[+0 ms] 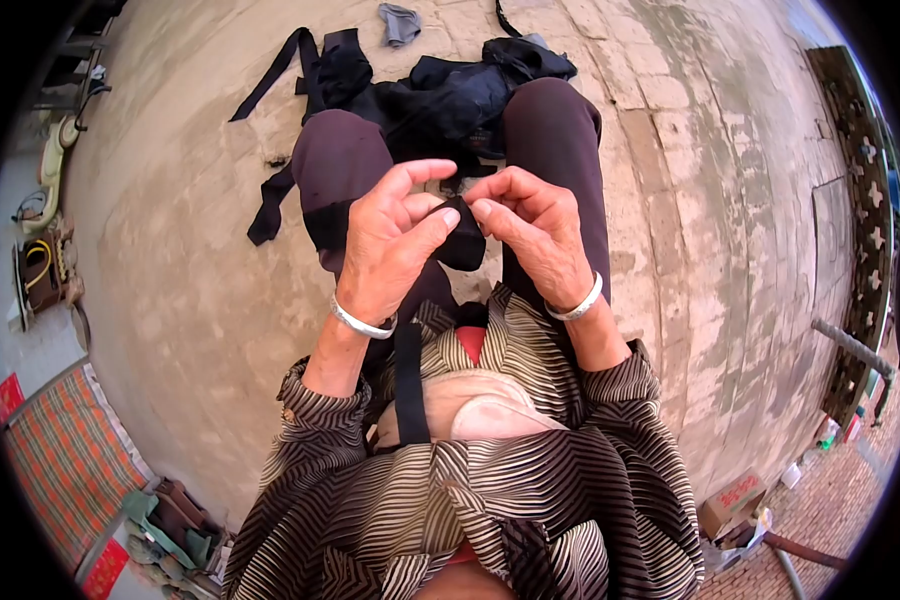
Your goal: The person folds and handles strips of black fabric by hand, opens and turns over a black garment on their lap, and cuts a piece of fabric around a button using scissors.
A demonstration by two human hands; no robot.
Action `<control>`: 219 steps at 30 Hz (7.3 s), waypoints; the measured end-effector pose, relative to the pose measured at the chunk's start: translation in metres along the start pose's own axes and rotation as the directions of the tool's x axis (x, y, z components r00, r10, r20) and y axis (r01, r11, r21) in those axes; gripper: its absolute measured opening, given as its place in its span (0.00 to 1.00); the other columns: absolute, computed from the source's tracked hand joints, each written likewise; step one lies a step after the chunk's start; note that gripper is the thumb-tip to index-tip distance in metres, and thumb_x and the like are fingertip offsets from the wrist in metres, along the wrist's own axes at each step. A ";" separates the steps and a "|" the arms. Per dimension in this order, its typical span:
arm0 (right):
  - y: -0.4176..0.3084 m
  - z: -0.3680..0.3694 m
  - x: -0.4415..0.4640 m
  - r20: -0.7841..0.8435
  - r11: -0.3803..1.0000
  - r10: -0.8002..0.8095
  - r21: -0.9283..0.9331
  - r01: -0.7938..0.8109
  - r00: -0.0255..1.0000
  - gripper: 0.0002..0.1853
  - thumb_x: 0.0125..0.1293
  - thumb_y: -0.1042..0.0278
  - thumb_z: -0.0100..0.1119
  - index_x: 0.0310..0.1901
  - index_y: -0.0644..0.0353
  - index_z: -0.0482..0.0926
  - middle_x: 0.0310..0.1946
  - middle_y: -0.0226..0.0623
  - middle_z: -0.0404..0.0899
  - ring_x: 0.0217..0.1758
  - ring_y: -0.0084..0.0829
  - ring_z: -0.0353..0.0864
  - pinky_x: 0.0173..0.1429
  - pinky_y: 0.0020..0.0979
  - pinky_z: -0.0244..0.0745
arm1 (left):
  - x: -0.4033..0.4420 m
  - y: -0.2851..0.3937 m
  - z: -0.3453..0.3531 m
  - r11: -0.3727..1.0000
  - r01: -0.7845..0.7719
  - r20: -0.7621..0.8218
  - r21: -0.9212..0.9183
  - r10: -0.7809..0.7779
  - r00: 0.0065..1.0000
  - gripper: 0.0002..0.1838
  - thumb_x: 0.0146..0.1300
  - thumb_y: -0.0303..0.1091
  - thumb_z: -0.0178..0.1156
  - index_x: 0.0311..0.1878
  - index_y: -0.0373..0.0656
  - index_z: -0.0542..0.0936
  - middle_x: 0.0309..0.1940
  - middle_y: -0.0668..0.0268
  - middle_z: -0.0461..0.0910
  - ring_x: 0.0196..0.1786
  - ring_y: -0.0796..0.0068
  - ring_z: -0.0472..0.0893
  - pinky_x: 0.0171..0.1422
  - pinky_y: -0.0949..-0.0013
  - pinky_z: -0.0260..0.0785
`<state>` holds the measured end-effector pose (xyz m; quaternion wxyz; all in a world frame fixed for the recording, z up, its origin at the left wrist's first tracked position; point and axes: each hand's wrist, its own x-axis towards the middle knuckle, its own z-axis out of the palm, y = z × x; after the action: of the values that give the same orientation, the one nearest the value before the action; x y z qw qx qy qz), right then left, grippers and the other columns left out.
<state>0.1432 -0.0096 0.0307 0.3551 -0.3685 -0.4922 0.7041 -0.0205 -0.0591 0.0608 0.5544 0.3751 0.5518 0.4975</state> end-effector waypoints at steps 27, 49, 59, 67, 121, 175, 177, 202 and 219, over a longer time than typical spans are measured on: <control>0.013 -0.002 0.001 0.056 0.921 0.124 0.365 -0.136 0.991 0.16 0.74 0.61 0.48 0.40 0.66 0.80 0.28 0.28 0.76 0.30 0.17 0.73 0.36 0.20 0.70 | 0.002 -0.010 0.004 0.996 -0.034 0.012 0.085 0.033 0.999 0.27 0.61 0.17 0.56 0.65 0.32 0.66 0.31 0.69 0.81 0.35 0.89 0.75 0.40 0.82 0.68; 0.012 0.001 -0.002 -0.022 0.975 0.142 0.174 -0.136 0.990 0.04 0.63 0.74 0.65 0.35 0.64 0.80 0.26 0.24 0.77 0.27 0.12 0.71 0.31 0.17 0.66 | -0.003 -0.008 -0.002 0.999 -0.002 0.047 0.054 -0.001 0.999 0.13 0.64 0.26 0.56 0.50 0.31 0.76 0.33 0.71 0.79 0.36 0.89 0.72 0.45 0.82 0.61; 0.012 0.002 -0.001 -0.020 0.971 0.138 0.201 -0.131 0.990 0.03 0.62 0.75 0.65 0.34 0.65 0.80 0.26 0.23 0.77 0.27 0.12 0.71 0.31 0.17 0.66 | 0.001 -0.021 -0.010 0.977 0.037 -0.027 0.209 -0.032 0.999 0.11 0.64 0.33 0.60 0.37 0.32 0.80 0.24 0.77 0.73 0.29 0.90 0.65 0.34 0.80 0.56; 0.011 0.001 0.001 -0.010 0.973 0.144 0.182 -0.140 0.990 0.03 0.63 0.75 0.64 0.34 0.64 0.80 0.26 0.23 0.76 0.27 0.12 0.70 0.31 0.17 0.66 | 0.001 -0.020 -0.009 0.976 0.018 -0.013 0.218 -0.015 1.000 0.10 0.64 0.31 0.60 0.34 0.31 0.80 0.19 0.77 0.72 0.24 0.91 0.64 0.28 0.80 0.54; 0.015 0.003 -0.002 -0.059 0.982 0.136 0.137 -0.127 0.989 0.03 0.63 0.76 0.62 0.34 0.64 0.77 0.23 0.25 0.74 0.25 0.12 0.70 0.30 0.18 0.66 | -0.002 -0.018 0.000 0.991 0.024 -0.014 0.132 -0.023 1.000 0.07 0.65 0.27 0.60 0.33 0.33 0.79 0.24 0.74 0.79 0.28 0.91 0.72 0.31 0.82 0.62; 0.022 0.009 -0.010 -0.106 0.986 -0.164 0.000 0.165 0.981 0.06 0.66 0.74 0.61 0.41 0.67 0.79 0.30 0.23 0.76 0.31 0.12 0.71 0.37 0.18 0.69 | -0.005 -0.021 -0.001 0.989 -0.101 -0.172 0.106 0.118 0.978 0.05 0.65 0.28 0.64 0.37 0.36 0.81 0.29 0.79 0.76 0.31 0.92 0.69 0.36 0.83 0.62; 0.021 0.007 -0.012 -0.099 0.987 -0.158 0.007 0.160 0.982 0.06 0.66 0.75 0.61 0.42 0.67 0.79 0.30 0.23 0.76 0.32 0.12 0.71 0.37 0.19 0.69 | -0.007 -0.020 0.001 0.983 -0.087 -0.164 0.164 0.114 0.980 0.05 0.65 0.28 0.63 0.37 0.36 0.81 0.29 0.79 0.76 0.31 0.92 0.69 0.36 0.83 0.61; 0.016 0.021 -0.016 -0.101 0.735 -0.590 -0.477 0.482 0.801 0.15 0.48 0.81 0.68 0.39 0.64 0.75 0.32 0.38 0.75 0.32 0.32 0.77 0.38 0.30 0.75 | -0.017 -0.004 0.020 0.977 -0.120 -0.199 0.174 0.154 0.968 0.07 0.63 0.28 0.60 0.33 0.34 0.80 0.24 0.79 0.72 0.28 0.92 0.64 0.30 0.80 0.54; 0.016 0.002 -0.011 -0.066 0.781 -0.512 -0.451 0.432 0.856 0.17 0.60 0.77 0.64 0.51 0.66 0.75 0.38 0.31 0.76 0.36 0.18 0.74 0.43 0.22 0.72 | -0.016 -0.012 0.006 0.977 -0.079 -0.163 0.199 0.113 0.980 0.07 0.63 0.28 0.60 0.33 0.33 0.81 0.22 0.80 0.71 0.26 0.93 0.64 0.26 0.80 0.53</control>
<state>0.1446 -0.0241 0.0179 0.4768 -0.3641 -0.6735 0.4318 -0.0116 -0.0768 0.0537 0.4408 0.4081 0.6243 0.4993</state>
